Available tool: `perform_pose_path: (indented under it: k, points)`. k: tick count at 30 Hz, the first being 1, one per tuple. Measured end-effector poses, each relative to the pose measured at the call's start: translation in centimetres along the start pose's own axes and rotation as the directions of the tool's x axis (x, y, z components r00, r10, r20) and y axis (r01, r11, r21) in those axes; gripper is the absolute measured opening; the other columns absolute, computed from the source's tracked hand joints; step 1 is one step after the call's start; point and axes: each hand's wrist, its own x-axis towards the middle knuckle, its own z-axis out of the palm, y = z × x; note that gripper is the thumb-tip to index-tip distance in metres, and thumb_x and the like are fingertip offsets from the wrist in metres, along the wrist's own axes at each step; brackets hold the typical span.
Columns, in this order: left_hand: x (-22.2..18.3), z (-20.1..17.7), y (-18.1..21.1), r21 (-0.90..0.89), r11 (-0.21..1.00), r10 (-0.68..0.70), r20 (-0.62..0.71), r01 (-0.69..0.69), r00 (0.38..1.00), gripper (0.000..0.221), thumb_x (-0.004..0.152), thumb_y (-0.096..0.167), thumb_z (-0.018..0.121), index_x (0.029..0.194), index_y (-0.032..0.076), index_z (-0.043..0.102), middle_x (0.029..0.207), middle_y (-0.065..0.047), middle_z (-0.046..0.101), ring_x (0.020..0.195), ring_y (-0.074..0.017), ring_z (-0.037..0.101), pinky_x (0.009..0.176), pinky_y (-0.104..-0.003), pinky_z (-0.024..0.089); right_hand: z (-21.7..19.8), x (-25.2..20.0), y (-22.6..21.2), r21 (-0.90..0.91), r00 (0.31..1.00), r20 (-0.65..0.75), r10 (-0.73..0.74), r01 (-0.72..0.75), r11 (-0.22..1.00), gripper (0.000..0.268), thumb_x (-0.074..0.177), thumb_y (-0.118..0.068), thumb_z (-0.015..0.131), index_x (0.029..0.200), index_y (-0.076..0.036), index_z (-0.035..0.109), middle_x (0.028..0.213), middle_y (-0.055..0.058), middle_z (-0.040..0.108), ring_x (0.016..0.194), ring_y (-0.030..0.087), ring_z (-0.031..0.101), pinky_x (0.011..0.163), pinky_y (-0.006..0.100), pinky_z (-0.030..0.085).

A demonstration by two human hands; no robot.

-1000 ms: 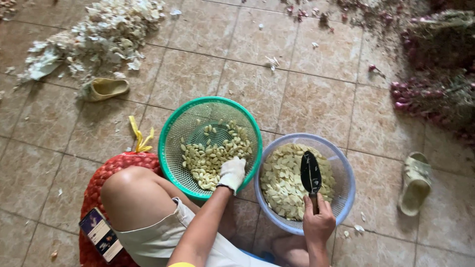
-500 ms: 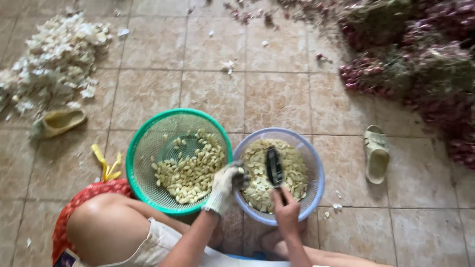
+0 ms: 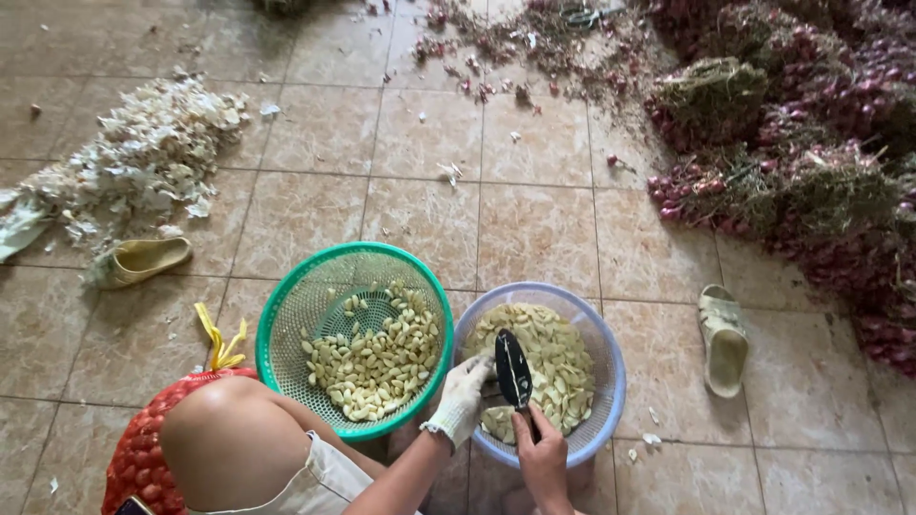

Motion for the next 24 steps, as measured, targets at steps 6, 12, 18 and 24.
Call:
perform_pose_path:
  k: [6, 12, 18, 24]
  points:
    - [3.2, -1.3, -2.5, -0.188, 0.978, 0.092, 0.028, -0.085, 0.995, 0.027, 0.083, -0.001, 0.078, 0.109, -0.004, 0.074, 0.088, -0.016, 0.077, 0.074, -0.0231, 0.072, 0.067, -0.034, 0.061, 0.5, 0.5, 2.2, -0.088, 0.999, -0.020, 0.048, -0.050, 0.995, 0.042, 0.085, -0.036, 0.074, 0.119, -0.012, 0.079, 0.099, 0.007, 0.086, 0.095, 0.013, 0.076, 0.090, 0.029, 0.055]
    - [2.4, 0.7, -1.4, -0.431, 0.901, -0.097, -0.087, 0.050, 0.992, 0.044, 0.106, 0.034, 0.052, 0.118, -0.006, 0.068, 0.102, -0.030, 0.074, 0.088, -0.0420, 0.072, 0.085, -0.054, 0.061, 2.7, 0.9, 8.8, -0.343, 0.994, 0.002, -0.109, 0.103, 0.934, 0.048, 0.083, -0.050, 0.074, 0.121, -0.020, 0.078, 0.090, 0.015, 0.078, 0.085, 0.030, 0.075, 0.082, 0.040, 0.056]
    - [2.4, 0.3, -3.1, -0.348, 0.935, -0.099, -0.085, 0.063, 0.991, 0.024, 0.096, 0.022, 0.068, 0.102, -0.001, 0.070, 0.090, -0.022, 0.075, 0.076, -0.0318, 0.072, 0.065, -0.043, 0.059, 3.0, 1.8, 9.4, -0.417, 0.973, -0.004, -0.230, 0.208, 0.885, 0.047, 0.086, -0.047, 0.070, 0.123, -0.018, 0.074, 0.113, 0.009, 0.079, 0.105, 0.030, 0.075, 0.086, 0.043, 0.057]
    - [2.1, 0.9, -3.2, -0.372, 0.923, -0.150, -0.120, 0.096, 0.981, 0.026, 0.098, 0.021, 0.066, 0.110, 0.001, 0.075, 0.098, -0.020, 0.078, 0.084, -0.0316, 0.074, 0.075, -0.047, 0.061, 3.2, 2.2, 9.8, -0.402, 0.989, 0.001, -0.147, 0.134, 0.905, 0.048, 0.086, -0.049, 0.070, 0.122, -0.019, 0.075, 0.113, 0.009, 0.080, 0.108, 0.028, 0.075, 0.089, 0.041, 0.058]
